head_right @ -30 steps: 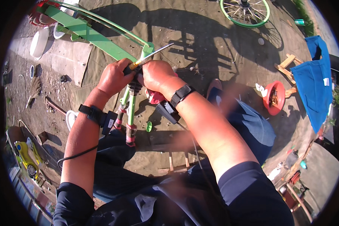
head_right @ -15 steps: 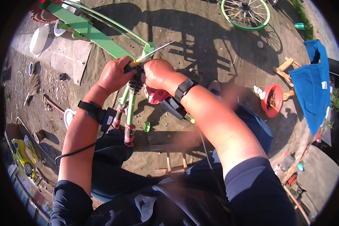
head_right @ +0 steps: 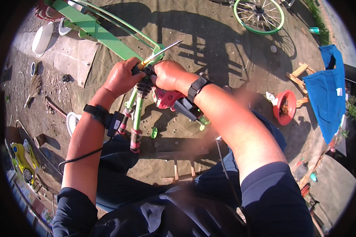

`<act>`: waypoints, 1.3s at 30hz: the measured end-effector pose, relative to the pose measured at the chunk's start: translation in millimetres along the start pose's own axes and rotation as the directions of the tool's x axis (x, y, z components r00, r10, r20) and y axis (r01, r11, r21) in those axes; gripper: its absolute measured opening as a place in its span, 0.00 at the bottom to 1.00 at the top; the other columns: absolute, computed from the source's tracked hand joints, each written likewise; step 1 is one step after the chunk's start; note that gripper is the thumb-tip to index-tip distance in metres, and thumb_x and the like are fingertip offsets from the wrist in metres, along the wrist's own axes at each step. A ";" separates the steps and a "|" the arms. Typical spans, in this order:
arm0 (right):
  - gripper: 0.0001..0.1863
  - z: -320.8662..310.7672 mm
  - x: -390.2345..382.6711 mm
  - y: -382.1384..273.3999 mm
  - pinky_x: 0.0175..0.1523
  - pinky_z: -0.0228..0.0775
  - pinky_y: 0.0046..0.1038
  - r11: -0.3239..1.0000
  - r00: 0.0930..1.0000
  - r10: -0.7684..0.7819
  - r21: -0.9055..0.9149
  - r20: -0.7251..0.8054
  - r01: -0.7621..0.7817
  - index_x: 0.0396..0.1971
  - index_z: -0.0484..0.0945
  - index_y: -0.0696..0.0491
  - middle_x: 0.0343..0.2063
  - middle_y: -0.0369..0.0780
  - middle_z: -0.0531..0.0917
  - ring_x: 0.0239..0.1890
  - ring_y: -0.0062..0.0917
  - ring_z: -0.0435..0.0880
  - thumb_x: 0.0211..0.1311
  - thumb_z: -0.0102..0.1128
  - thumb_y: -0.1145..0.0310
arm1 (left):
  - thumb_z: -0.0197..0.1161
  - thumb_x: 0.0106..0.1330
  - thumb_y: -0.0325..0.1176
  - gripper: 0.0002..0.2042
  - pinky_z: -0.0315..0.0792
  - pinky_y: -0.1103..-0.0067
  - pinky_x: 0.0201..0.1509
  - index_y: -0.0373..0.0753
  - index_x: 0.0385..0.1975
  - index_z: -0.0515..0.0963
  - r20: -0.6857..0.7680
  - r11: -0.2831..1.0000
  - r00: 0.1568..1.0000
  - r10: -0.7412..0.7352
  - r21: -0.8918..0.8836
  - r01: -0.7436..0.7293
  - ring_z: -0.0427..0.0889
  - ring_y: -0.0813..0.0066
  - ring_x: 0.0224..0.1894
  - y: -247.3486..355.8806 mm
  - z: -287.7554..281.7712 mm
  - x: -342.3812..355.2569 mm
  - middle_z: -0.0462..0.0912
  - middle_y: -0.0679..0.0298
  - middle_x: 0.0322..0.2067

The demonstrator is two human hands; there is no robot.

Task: The person works on a green bicycle frame, using a screwdriver to remove and install components near the handlebars. They handle a pink part and a green tube, adjusting and securing them to the frame.

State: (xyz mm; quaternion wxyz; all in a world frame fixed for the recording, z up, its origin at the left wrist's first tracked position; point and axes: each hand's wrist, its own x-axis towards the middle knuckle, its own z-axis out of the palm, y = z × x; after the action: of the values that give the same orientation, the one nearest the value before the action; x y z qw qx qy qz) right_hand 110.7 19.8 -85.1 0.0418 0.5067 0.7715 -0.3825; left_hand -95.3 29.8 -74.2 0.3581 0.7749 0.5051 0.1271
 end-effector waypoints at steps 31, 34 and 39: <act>0.15 9.6 -2.0 1.3 0.50 0.75 0.42 0.999 0.991 -0.042 0.020 -0.128 0.045 0.36 0.83 0.54 0.35 0.50 0.85 0.42 0.45 0.84 0.57 0.60 0.59 | 0.60 0.67 0.39 0.23 0.75 0.61 0.49 0.35 0.58 0.70 0.018 0.779 0.809 -0.587 -0.259 0.571 0.82 0.43 0.46 89.4 57.7 -166.1 0.82 0.41 0.41; 0.14 12.8 -0.5 1.7 0.49 0.75 0.43 0.999 0.990 -0.038 0.028 -0.136 0.043 0.35 0.82 0.54 0.34 0.50 0.85 0.41 0.46 0.84 0.57 0.60 0.59 | 0.60 0.67 0.39 0.22 0.75 0.61 0.48 0.35 0.57 0.72 -0.026 0.803 0.821 -0.570 -0.230 0.550 0.82 0.44 0.45 79.3 60.1 -155.7 0.83 0.42 0.40; 0.13 12.4 -2.7 1.7 0.49 0.75 0.44 0.998 0.986 -0.058 0.013 -0.158 0.060 0.35 0.82 0.54 0.33 0.50 0.85 0.41 0.46 0.84 0.58 0.60 0.60 | 0.63 0.67 0.40 0.22 0.76 0.71 0.39 0.35 0.57 0.73 -0.159 0.912 0.898 -0.411 -0.073 0.404 0.86 0.64 0.34 50.5 67.8 -159.5 0.84 0.54 0.31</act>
State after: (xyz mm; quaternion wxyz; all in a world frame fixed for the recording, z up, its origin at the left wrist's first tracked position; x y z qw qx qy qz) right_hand 109.3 10.2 -93.5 -0.0350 0.5125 0.7837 -0.3491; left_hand -95.4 -150.2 -61.7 0.3469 0.6313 0.6822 0.1252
